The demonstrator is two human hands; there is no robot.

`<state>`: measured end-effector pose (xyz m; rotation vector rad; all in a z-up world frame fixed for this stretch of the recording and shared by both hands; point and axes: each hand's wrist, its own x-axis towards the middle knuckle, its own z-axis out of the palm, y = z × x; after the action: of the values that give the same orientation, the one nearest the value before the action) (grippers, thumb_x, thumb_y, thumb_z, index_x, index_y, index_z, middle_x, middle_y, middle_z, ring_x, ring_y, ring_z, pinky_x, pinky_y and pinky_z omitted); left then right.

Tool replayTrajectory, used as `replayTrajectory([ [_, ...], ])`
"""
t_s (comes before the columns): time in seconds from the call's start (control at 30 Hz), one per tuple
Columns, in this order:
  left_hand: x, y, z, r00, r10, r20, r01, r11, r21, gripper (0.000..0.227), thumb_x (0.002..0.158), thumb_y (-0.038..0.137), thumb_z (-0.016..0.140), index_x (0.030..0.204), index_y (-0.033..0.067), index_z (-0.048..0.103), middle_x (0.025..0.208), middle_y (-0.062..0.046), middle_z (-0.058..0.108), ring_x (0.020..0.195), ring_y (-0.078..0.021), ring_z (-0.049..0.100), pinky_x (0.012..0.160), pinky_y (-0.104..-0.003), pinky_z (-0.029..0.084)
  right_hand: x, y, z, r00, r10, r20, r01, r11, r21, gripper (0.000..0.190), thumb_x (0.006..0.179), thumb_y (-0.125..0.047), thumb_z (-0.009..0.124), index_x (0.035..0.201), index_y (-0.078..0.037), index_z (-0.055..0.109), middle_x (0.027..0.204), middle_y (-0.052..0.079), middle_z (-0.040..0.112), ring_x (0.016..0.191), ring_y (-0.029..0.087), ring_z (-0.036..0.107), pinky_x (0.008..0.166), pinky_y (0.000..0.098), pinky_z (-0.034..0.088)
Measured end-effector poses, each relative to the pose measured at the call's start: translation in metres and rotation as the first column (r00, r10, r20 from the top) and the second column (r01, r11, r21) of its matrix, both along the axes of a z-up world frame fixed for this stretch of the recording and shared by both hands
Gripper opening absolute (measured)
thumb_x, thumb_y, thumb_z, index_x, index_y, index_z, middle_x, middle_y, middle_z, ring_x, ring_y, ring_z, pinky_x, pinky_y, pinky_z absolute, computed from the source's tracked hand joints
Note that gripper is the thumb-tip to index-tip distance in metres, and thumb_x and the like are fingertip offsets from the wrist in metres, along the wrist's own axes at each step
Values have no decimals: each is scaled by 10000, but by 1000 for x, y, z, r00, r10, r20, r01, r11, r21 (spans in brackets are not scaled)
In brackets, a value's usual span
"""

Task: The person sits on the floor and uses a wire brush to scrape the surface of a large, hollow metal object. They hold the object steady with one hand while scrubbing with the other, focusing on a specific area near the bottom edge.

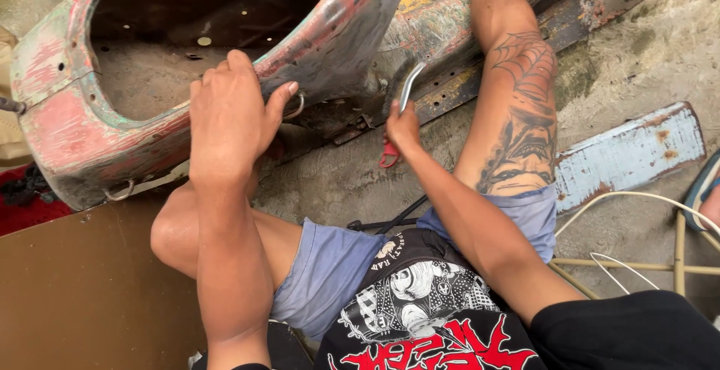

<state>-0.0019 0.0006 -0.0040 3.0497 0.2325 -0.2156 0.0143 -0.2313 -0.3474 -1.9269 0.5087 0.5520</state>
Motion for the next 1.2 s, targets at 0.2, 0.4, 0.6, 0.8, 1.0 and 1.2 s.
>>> replayTrajectory([
  [0.2, 1, 5, -4, 1000, -3, -30, 3, 1000, -1, 584, 977, 566, 720, 1045, 7, 564, 896, -222, 688, 901, -439, 706, 843, -517, 499, -11, -20, 17, 935, 353, -45, -355, 922, -153, 437, 1071, -418, 394, 1114, -34, 597, 761, 236, 713, 598, 365, 738, 549, 487, 621],
  [0.4, 3, 1, 0, 1000, 7, -14, -7, 1000, -15, 574, 982, 540, 737, 1039, -6, 569, 889, -235, 682, 894, -447, 701, 839, -519, 496, 49, -26, 114, 822, 557, -119, -566, 776, -278, 724, 1051, -632, 336, 1243, 29, 562, 1077, 364, 653, 1037, 520, 689, 853, 605, 577],
  [0.6, 3, 0, 7, 997, 16, -71, -19, 999, -40, 549, 1001, 529, 713, 1041, 3, 557, 885, -224, 677, 890, -431, 702, 844, -507, 505, 40, -43, 132, 782, 608, -141, -623, 769, -142, 716, 845, -316, 754, 1341, 0, 347, 1193, 383, 600, 1182, 549, 605, 1019, 628, 485],
  [0.8, 0, 1, -9, 1000, -15, -14, 16, 994, 104, 561, 1049, 585, 697, 1009, 50, 534, 890, -174, 684, 863, -397, 662, 773, -490, 504, 20, -37, 174, 897, 325, -300, -317, 945, 76, 626, 1077, -95, 474, 1635, -287, 265, 1068, 145, 692, 690, 197, 672, 544, 333, 623],
  [1.0, 0, 2, -12, 1000, -21, 6, 20, 994, 110, 560, 1053, 589, 694, 1009, 55, 530, 891, -177, 688, 860, -398, 663, 759, -489, 503, 14, -42, 169, 888, 423, -180, -433, 901, -19, 602, 1082, -208, 397, 1657, -251, 224, 879, 92, 767, 510, 201, 582, 496, 389, 557],
  [1.2, -1, 1, -11, 1000, -7, 3, 7, 995, 97, 557, 1041, 581, 705, 1015, 51, 537, 898, -178, 682, 865, -400, 654, 777, -498, 500, 14, -58, 163, 848, 503, -167, -521, 849, -87, 598, 1061, -252, 445, 1645, -237, 314, 775, 124, 739, 651, 234, 698, 625, 387, 569],
])
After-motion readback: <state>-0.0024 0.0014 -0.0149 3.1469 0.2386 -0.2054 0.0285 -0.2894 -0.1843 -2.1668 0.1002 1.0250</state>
